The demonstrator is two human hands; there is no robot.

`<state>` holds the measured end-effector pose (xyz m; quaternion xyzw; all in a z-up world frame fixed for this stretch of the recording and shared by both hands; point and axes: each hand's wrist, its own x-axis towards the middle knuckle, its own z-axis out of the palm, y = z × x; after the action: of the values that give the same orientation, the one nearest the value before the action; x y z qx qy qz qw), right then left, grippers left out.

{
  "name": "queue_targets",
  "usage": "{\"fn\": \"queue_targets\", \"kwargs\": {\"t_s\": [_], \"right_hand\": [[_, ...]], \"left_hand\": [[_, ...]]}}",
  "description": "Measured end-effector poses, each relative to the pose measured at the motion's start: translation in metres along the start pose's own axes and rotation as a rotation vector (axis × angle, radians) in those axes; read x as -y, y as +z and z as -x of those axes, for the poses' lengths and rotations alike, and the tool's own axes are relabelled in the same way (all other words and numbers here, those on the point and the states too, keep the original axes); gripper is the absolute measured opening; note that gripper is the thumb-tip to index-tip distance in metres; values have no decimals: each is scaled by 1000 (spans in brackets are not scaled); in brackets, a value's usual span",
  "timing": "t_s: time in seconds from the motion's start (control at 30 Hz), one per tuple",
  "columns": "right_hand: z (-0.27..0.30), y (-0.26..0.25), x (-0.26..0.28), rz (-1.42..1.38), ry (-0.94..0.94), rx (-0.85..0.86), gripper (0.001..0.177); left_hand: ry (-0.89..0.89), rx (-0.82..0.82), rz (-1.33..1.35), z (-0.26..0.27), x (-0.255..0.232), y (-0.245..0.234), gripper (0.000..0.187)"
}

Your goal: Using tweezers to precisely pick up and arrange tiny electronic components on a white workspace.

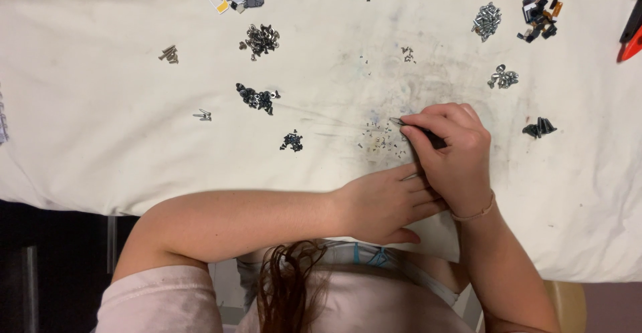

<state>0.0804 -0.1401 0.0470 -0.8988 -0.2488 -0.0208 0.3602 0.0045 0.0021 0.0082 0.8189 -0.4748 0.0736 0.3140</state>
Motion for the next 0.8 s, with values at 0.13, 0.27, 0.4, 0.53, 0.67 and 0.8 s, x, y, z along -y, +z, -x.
{"fn": "queue_targets", "kwargs": {"t_s": [0.13,0.27,0.4,0.53,0.67,0.8], "right_hand": [[-23,-11,-8,-19,-21,-35,11],[-48,-13,-30,-42,-27,-89,11],[-59,-5,-28,-68,-11,-82,11],[-53,-13,-30,-70,-44,-60,13],[-45,-14,-25,-58,-56,4,15],[-45,-9,-24,-13,-70,17,13]], "left_hand": [[18,44,-27,2,0,-7,72],[5,200,-56,3,-2,-10,77],[4,259,-99,2,-1,-6,81],[0,262,-84,3,-1,-5,81],[-2,259,-85,2,0,-7,81],[0,288,-108,1,-1,-7,81]]}}
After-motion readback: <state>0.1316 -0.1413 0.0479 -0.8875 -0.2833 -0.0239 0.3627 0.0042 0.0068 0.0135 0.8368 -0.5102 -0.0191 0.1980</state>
